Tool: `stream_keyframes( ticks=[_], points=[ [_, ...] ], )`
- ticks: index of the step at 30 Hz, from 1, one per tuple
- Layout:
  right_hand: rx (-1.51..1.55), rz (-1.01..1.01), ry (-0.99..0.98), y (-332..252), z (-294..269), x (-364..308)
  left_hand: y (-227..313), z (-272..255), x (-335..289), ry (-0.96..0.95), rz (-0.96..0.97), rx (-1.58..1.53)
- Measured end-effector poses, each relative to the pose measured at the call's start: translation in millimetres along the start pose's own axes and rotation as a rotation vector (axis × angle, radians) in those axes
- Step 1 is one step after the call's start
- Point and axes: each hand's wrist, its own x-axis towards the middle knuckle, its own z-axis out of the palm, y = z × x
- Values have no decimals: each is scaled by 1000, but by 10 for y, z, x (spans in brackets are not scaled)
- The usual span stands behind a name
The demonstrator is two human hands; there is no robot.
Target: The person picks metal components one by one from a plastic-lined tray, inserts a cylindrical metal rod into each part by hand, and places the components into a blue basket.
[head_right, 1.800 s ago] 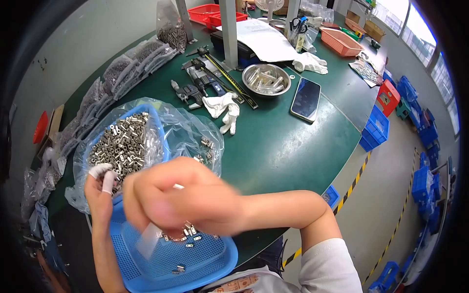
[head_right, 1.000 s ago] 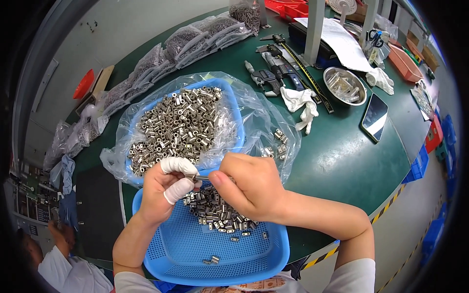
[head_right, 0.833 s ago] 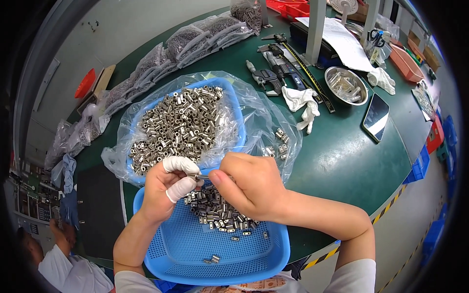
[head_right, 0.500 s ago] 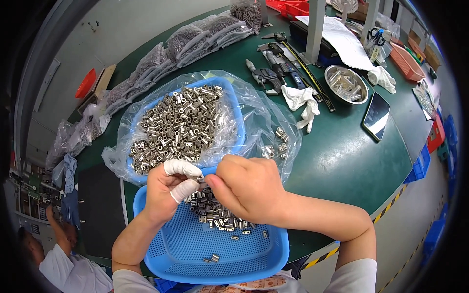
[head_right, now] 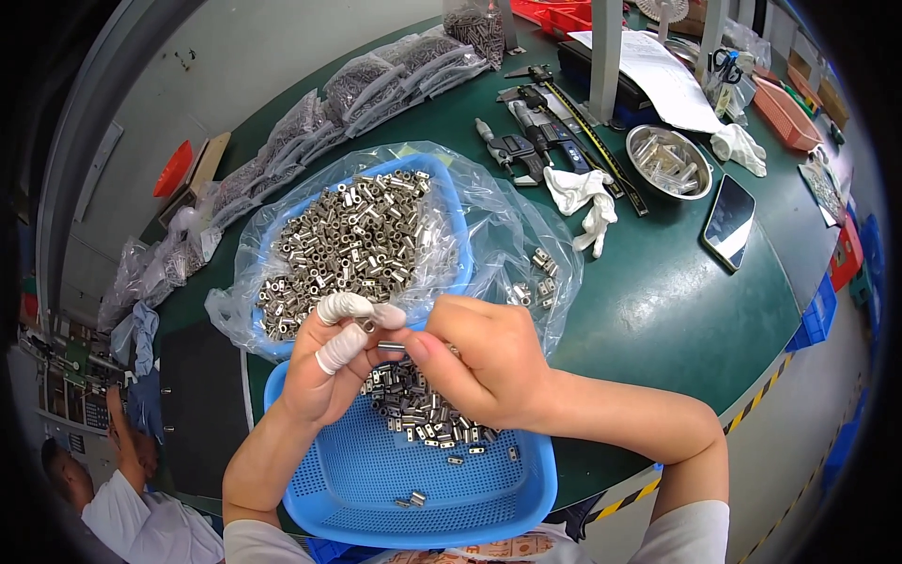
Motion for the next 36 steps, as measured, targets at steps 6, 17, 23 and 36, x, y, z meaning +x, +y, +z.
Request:
stream_keyframes(
  ticks=[6, 17, 23, 36],
  points=[
    [-3, 14, 17, 28, 7, -3, -16, -3, -29, 33, 23, 157],
    [-63, 21, -32, 26, 8, 4, -16, -20, -43, -43, 47, 342],
    [-111, 22, -64, 13, 21, 22, -1, 2, -44, 10, 69, 392],
    [-204, -27, -42, -24, 9, -30, -35, 59, -55, -4, 155, 435]
  ],
)
